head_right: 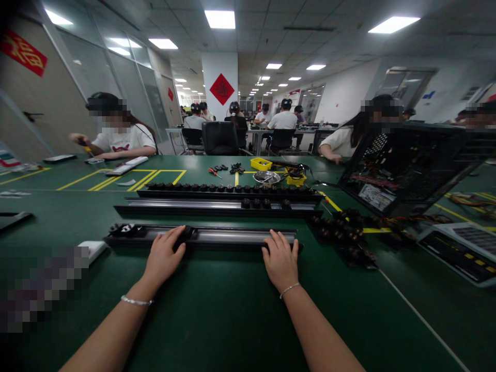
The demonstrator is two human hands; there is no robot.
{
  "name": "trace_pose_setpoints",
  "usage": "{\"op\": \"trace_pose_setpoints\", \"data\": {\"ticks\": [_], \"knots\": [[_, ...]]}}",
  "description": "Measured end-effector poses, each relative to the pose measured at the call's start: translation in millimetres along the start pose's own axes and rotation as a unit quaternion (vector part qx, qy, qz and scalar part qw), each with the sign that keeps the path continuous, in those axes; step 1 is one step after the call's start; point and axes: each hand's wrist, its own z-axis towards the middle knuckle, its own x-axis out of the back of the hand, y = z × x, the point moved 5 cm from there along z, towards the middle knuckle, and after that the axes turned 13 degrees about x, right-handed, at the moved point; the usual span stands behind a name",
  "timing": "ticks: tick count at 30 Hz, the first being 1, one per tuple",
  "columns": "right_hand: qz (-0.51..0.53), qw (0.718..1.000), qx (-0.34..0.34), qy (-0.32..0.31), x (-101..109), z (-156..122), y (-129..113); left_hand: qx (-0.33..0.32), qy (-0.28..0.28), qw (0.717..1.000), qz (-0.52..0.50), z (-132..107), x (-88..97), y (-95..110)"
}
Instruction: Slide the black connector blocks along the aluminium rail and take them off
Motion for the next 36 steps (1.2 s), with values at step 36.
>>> {"op": "trace_pose_setpoints", "data": {"ticks": [36], "knots": [[0.001, 1.0, -0.002, -0.008, -1.0, 0.6, 0.7, 0.057, -0.024, 0.996, 0.063, -5.5, -2.0, 6.1]]}}
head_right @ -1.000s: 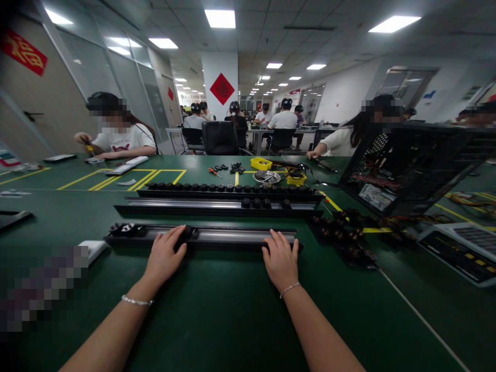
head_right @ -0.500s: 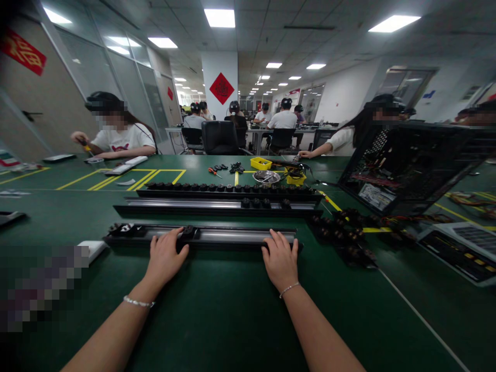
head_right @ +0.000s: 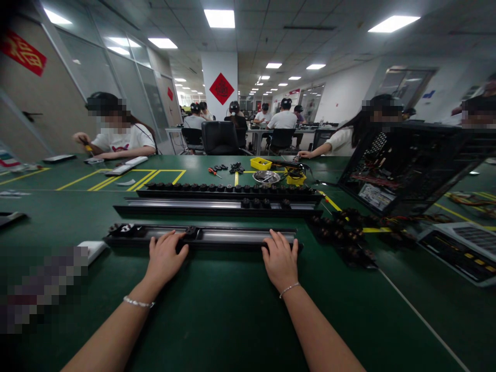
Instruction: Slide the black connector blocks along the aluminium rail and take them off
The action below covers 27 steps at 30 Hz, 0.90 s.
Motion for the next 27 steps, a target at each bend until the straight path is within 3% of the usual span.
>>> {"op": "trace_pose_setpoints", "data": {"ticks": [27], "knots": [[-0.007, 1.0, 0.0, 0.013, 1.5, -0.1, -1.4, -0.084, -0.029, 0.996, -0.027, -6.5, -2.9, 12.4]]}}
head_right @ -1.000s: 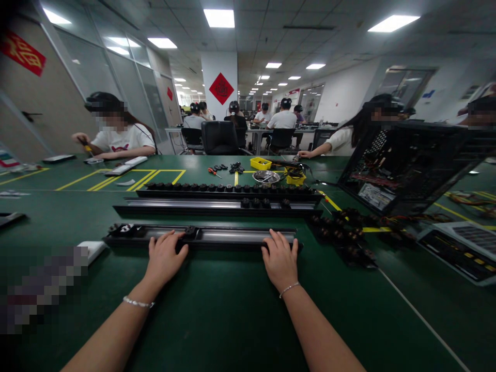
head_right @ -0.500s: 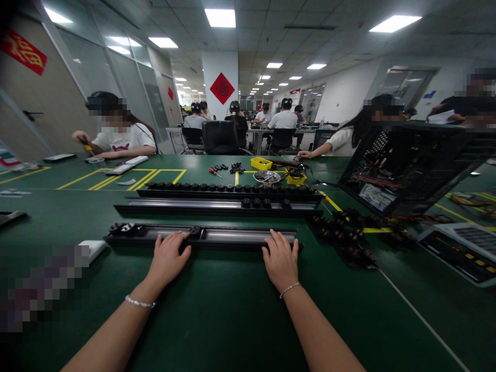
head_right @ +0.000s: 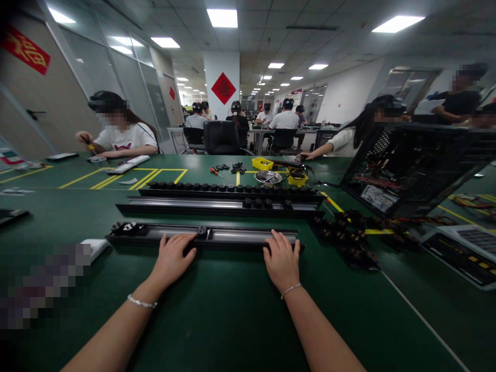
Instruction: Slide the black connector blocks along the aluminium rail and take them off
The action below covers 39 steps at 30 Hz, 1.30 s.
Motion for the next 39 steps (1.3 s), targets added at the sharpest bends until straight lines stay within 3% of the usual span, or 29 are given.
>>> {"op": "trace_pose_setpoints", "data": {"ticks": [5, 10, 21, 39], "knots": [[0.005, 0.999, 0.043, 0.028, 2.5, 1.2, -13.3, -0.001, -0.012, 1.0, -0.002, -0.2, 0.3, 2.6], [0.065, 0.989, 0.133, 0.007, -1.1, 10.2, -51.3, 0.0, -0.024, 1.0, 0.001, -0.6, 1.3, 4.6], [0.087, 0.986, 0.139, -0.039, -16.1, 45.2, -119.0, -0.002, -0.021, 1.0, 0.008, -0.2, 0.5, 6.3], [0.093, 0.982, 0.157, -0.052, -19.5, 46.3, -118.6, -0.007, -0.027, 1.0, 0.006, 0.0, -1.7, 3.4]]}}
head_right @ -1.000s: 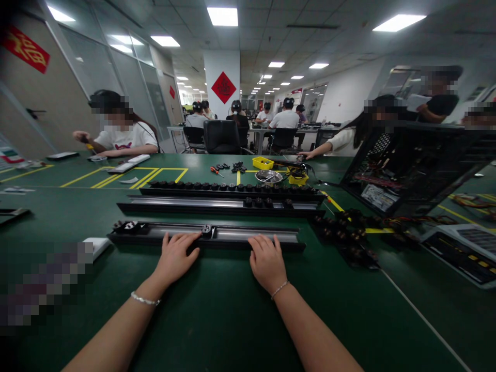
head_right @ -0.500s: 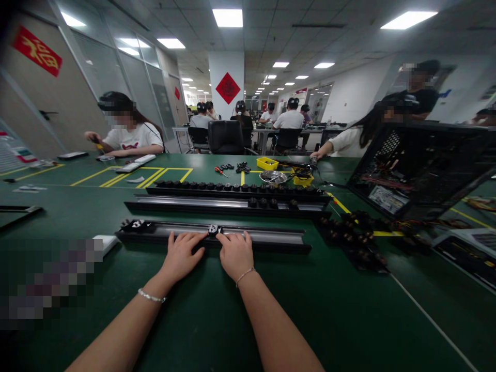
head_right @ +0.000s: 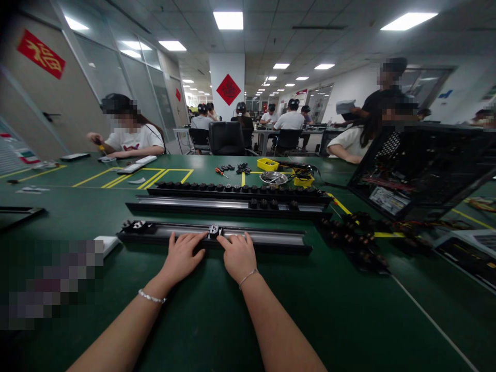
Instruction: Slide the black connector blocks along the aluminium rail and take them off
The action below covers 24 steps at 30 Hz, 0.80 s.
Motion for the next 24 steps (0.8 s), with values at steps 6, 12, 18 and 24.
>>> {"op": "trace_pose_setpoints", "data": {"ticks": [6, 12, 18, 24], "knots": [[-0.017, 1.0, -0.003, -0.019, 0.2, -1.8, 3.4, 0.001, -0.001, 1.0, 0.005, -0.2, 1.0, 0.4], [-0.018, 0.999, -0.019, -0.045, 3.5, -4.0, 8.5, -0.001, 0.001, 1.0, 0.007, -0.8, 1.4, 0.6], [-0.015, 0.998, -0.026, -0.06, 5.6, -7.5, 11.4, -0.002, -0.003, 1.0, 0.004, -0.2, 0.6, -1.6], [-0.012, 0.997, -0.018, -0.069, 4.3, -8.0, 13.7, -0.003, -0.005, 1.0, 0.004, 0.4, -0.1, -2.5]]}}
